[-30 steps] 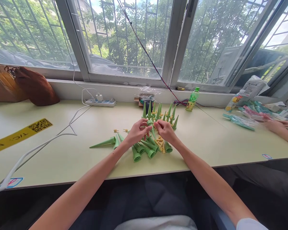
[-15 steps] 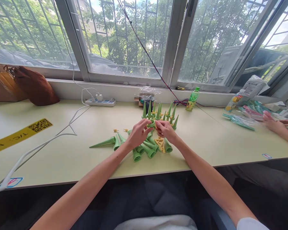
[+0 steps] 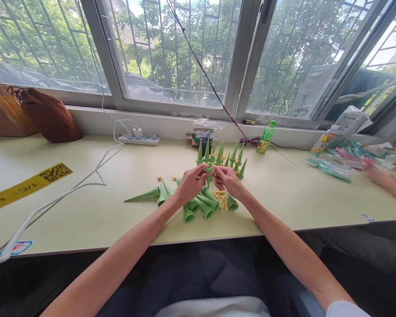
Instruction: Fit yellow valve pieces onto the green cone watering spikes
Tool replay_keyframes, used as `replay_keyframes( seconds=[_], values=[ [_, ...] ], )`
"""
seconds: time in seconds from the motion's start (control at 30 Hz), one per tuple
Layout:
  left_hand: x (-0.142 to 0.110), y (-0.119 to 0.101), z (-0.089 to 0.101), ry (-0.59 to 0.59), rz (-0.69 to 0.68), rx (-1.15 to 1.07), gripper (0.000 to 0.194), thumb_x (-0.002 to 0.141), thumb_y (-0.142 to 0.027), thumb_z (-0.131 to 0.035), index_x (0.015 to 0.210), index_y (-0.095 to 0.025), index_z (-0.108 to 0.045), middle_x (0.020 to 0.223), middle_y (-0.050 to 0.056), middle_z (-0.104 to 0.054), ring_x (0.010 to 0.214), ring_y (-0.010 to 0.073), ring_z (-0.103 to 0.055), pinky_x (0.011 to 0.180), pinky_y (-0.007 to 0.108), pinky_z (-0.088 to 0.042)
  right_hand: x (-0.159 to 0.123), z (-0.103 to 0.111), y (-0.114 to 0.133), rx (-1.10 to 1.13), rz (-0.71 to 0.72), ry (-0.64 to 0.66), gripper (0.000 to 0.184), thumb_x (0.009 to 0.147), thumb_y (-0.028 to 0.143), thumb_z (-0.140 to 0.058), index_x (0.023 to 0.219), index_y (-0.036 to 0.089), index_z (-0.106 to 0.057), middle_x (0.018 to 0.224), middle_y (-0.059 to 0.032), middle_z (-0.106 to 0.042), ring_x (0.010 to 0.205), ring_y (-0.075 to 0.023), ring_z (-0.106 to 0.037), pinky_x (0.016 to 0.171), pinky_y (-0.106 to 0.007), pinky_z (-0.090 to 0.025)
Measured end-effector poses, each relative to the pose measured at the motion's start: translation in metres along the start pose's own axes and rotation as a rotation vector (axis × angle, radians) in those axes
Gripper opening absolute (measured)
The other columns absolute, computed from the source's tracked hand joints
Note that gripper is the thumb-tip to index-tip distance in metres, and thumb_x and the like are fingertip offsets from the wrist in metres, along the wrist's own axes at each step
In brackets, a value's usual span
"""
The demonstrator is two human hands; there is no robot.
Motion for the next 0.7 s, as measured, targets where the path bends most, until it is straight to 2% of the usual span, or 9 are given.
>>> replay_keyframes(
  seconds=[0.1,0.2,0.3,0.5,0.6,0.7],
  values=[
    [0.0,0.001,0.0,-0.017,0.061,-0.08,0.022,0.091,-0.04,-0.054,0.101,-0.02,-0.058,0.062,-0.002,-0.059,0.049,0.0105,-0.053,0.049,0.022,-0.047,0.0,-0.001,0.001,0.006,0.014,-0.01,0.049,0.082,0.06,-0.063,0.064,0.021,-0.039,0.051,0.0102,-0.025,0.036,-0.0049,-0.032,0.037,-0.023,-0.021],
    [0.001,0.003,-0.002,-0.022,0.103,-0.249,0.026,0.088,-0.043,-0.059,0.1,-0.02,-0.056,0.063,-0.002,-0.06,0.047,0.0107,-0.055,0.043,0.022,-0.045,0.0,-0.001,0.001,0.0,0.033,-0.024,0.05,0.082,0.06,-0.063,0.062,0.021,-0.038,0.051,0.0097,-0.027,0.036,-0.0045,-0.031,0.037,-0.023,-0.02],
    [0.003,0.004,-0.004,0.016,0.145,-0.402,0.032,0.083,-0.045,-0.066,0.099,-0.02,-0.055,0.063,-0.003,-0.059,0.045,0.0112,-0.056,0.041,0.023,-0.046,0.001,-0.001,-0.001,-0.01,0.03,-0.037,0.05,0.081,0.061,-0.063,0.063,0.021,-0.04,0.052,0.0093,-0.028,0.038,-0.0039,-0.028,0.037,-0.023,-0.018],
    [0.004,0.007,-0.003,0.047,0.25,-0.56,0.042,0.077,-0.047,-0.073,0.099,-0.018,-0.053,0.056,-0.004,-0.058,0.041,0.0108,-0.053,0.039,0.023,-0.043,0.001,0.002,-0.008,-0.002,0.036,-0.04,0.049,0.082,0.058,-0.064,0.063,0.02,-0.039,0.053,0.0085,-0.028,0.041,-0.0037,-0.022,0.039,-0.023,-0.016],
    [0.002,0.009,-0.004,0.074,0.334,-0.618,0.045,0.075,-0.048,-0.075,0.099,-0.018,-0.051,0.054,-0.004,-0.059,0.04,0.0089,-0.051,0.039,0.02,-0.04,0.001,0.003,-0.011,-0.035,0.07,-0.034,0.048,0.084,0.056,-0.063,0.063,0.02,-0.04,0.054,0.0077,-0.03,0.042,-0.0042,-0.024,0.04,-0.023,-0.019],
    [0.0,0.012,-0.005,0.099,0.453,-0.718,0.049,0.072,-0.045,-0.079,0.098,-0.017,-0.05,0.054,-0.005,-0.057,0.042,0.0075,-0.05,0.039,0.018,-0.037,0.001,0.006,-0.011,-0.163,0.106,-0.047,0.048,0.085,0.058,-0.06,0.063,0.02,-0.041,0.054,0.0068,-0.032,0.043,-0.0055,-0.027,0.04,-0.023,-0.022]
  ],
)
Point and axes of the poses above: each hand's wrist, its own x-axis towards the middle knuckle, its own z-axis out of the back of the hand, y = z × x, the point moved 5 cm from there along x, towards the middle knuckle
